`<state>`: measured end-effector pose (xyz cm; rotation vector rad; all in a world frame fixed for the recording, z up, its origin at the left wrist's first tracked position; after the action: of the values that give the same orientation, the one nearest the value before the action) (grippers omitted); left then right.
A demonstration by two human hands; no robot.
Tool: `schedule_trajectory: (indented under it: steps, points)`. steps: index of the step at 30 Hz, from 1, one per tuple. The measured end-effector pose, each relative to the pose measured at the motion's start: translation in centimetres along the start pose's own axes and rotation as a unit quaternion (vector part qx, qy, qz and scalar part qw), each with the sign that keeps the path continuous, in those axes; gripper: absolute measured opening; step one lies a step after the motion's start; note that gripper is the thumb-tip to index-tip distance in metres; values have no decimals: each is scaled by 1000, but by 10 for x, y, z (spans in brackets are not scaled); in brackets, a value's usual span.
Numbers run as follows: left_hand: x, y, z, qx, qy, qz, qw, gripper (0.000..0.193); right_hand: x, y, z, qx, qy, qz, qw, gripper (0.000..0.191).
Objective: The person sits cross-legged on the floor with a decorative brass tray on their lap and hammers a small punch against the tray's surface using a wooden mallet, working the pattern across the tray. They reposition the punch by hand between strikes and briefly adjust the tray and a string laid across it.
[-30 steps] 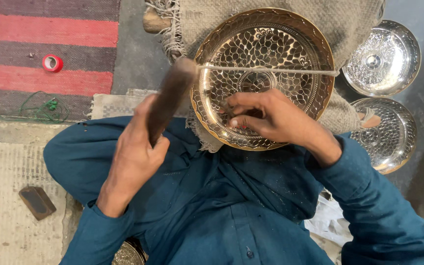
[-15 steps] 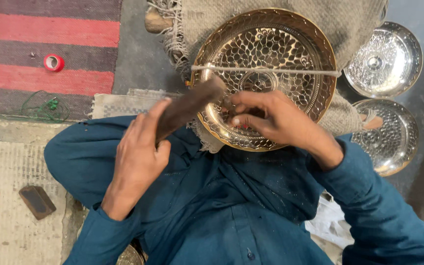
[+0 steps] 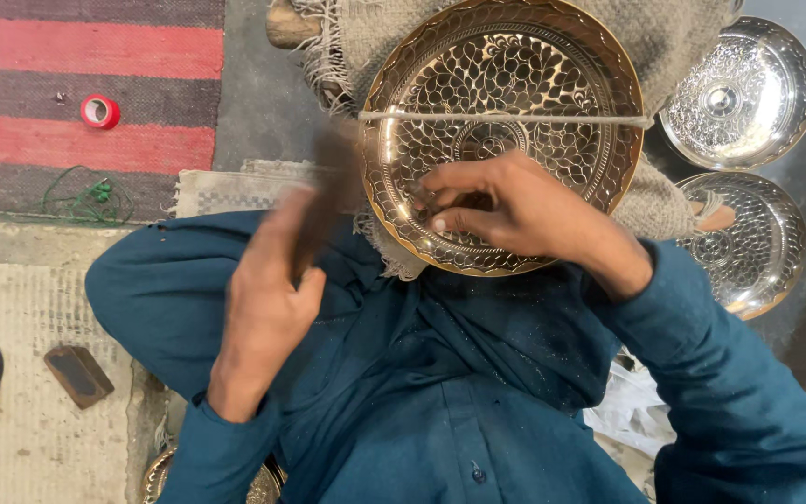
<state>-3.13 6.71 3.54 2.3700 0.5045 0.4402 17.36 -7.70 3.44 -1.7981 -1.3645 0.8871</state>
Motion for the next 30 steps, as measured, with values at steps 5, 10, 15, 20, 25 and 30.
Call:
schedule_trajectory:
  steps: [5,10,15,20,25,30]
  points:
    - [-8,-1,-2,-69,40,-2,997,75,4,-6,-1,-12,-22,-34,999,32]
    - [-13,-3,-1,28,24,10,999,76,-5,0,-10,90,4,2,996,26]
    - [-34,-18,9,-145,36,-93,984,59,-50,8,-58,257,175,9,950,8]
    - [-61,-30,30,-210,76,-132,966,39,-79,3,-86,232,265,13,936,19]
    - [-80,-44,48,-165,71,-145,973,48,-81,9,-83,219,236,59,945,18]
    - [-85,-48,51,-160,60,-171,970,55,-54,4,-51,109,67,-30,991,16]
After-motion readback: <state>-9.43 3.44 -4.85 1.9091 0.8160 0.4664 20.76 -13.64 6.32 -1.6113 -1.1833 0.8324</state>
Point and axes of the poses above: each hand's wrist, its own x-axis towards the middle knuckle, its own z-axis out of the palm, y = z × x, the point moved 6 cm from there along x, towards the middle knuckle, and after that the axes turned 6 degrees about z, right-handed, at the moved point
